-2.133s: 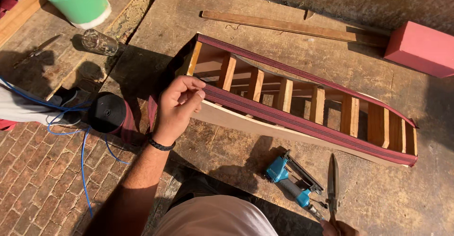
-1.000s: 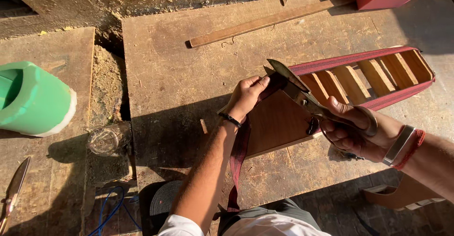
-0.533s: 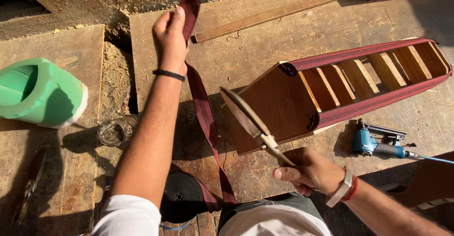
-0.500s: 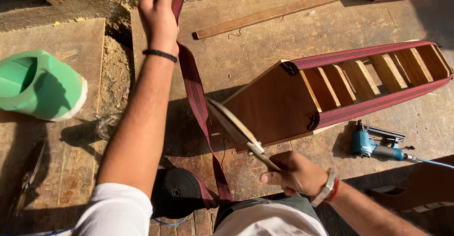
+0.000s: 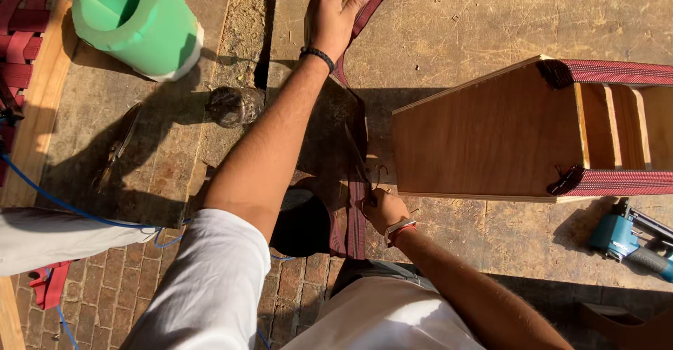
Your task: The person attaches a red webbing strap to a curved wooden frame using a pneumatic staple gun. They position the strap along the frame, staple it in place, trim excess with scissors, and continue stapling along the length of the frame.
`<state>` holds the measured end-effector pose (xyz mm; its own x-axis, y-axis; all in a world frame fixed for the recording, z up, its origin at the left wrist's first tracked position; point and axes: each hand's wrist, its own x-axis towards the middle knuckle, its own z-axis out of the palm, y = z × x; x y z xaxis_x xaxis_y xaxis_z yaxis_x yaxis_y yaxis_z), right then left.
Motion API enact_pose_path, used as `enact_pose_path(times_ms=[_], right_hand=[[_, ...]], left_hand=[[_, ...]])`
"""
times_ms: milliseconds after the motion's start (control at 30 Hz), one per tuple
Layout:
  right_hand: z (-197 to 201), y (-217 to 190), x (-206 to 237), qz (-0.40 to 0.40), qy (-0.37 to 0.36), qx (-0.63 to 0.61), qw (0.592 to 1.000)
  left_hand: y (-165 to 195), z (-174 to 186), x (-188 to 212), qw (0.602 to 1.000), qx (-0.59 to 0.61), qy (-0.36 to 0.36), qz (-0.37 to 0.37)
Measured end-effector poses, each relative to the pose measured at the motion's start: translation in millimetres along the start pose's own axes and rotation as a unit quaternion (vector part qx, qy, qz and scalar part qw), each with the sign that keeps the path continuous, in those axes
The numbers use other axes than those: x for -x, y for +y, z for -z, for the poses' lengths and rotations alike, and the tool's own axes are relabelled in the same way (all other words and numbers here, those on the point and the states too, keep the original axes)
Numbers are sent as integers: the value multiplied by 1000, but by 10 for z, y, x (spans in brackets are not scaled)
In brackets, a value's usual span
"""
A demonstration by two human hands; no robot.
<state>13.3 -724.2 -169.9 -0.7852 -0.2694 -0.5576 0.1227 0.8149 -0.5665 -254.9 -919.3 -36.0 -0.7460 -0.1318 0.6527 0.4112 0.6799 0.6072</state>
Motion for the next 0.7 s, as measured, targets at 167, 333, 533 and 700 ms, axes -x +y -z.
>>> enact_pose_path(times_ms=[167,333,533,700], right_hand=[[-144,378,142,98,18,30,995],[275,992,612,73,-51,-125,988],[1149,2437,1470,-171,116,-34,978],[1926,3726,1992,-220,325,96,915]], left_hand=[[-113,66,1242,958,15,-191,214],[817,331,1785,952,24,-205,228],[2324,230,1669,955,192,-200,103],[3432,-175,1333,959,102,-232,-124]])
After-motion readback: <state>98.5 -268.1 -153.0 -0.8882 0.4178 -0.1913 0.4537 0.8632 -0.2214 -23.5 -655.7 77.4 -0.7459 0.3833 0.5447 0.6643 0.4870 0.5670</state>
